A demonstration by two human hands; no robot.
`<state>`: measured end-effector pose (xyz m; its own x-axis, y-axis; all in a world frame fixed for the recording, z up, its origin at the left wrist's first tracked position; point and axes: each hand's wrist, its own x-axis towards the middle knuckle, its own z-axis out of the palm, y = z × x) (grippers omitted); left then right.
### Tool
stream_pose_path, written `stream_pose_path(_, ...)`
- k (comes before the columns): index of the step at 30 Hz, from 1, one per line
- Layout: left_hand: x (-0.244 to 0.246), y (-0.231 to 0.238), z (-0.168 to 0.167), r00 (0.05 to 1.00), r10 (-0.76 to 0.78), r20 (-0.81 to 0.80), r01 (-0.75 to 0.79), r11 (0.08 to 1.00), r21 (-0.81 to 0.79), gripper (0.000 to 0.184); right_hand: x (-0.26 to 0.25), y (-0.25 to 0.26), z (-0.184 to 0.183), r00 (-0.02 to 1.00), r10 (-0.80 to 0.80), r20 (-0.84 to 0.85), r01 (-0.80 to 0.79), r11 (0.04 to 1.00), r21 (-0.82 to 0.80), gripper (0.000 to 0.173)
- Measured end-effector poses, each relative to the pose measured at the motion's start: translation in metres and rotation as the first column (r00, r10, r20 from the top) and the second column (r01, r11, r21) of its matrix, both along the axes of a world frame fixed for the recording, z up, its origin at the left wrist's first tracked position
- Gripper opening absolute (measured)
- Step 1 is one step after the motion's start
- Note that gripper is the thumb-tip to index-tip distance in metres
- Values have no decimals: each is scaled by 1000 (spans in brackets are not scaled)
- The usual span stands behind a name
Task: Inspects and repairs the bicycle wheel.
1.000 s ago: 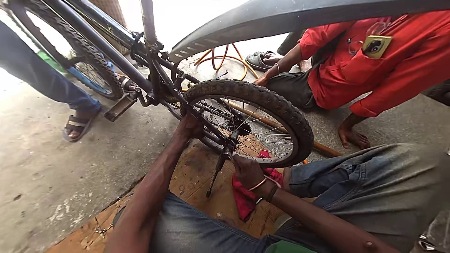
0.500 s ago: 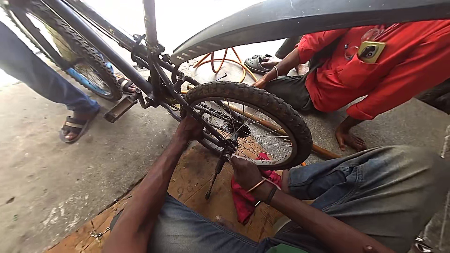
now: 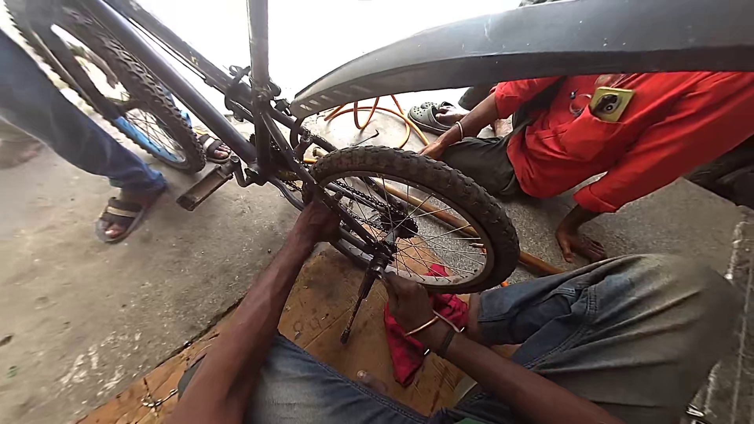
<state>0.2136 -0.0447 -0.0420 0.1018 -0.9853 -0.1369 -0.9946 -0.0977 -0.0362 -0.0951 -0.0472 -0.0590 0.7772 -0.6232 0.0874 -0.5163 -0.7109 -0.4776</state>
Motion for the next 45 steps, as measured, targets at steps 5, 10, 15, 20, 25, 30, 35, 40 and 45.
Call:
stream_pose_path(5,3,3,-6,1000,28,2,-28,999,-35,57,31,-15,85,738,185,-649,-191,980,62,19)
stream_pose_path(10,6,1,-6,999,14,44,-13,1000,-10,61,73,-11,124,644,219,-733,-235,968,83,14)
stream_pose_path(15,7,0,-3,1000,10,23,-11,1000,14,61,31,-1,60,892,28,-451,-80,992,-96,17)
stream_pose_path(20,4,3,-4,1000,15,-11,-15,1000,14,61,7,5,-58,936,-63,346,34,995,90,27)
stream_pose_path(25,10,2,-7,1000,16,6,-16,1000,-1,62,9,-10,34,957,107,-269,-88,993,82,30)
stream_pose_path(30,8,0,-9,1000,1,25,0,999,-46,58,58,-15,120,665,209,-717,-166,977,131,16)
stream_pose_path(35,7,0,-9,999,16,37,-15,999,-29,61,35,-8,71,853,59,-518,-22,997,78,19)
stream_pose_path(40,5,2,-10,999,30,13,-31,1000,7,61,5,-2,-43,960,-44,276,17,995,101,28)
stream_pose_path(45,7,2,-10,999,12,41,-12,1000,7,65,8,-15,43,963,125,-240,-121,992,34,23)
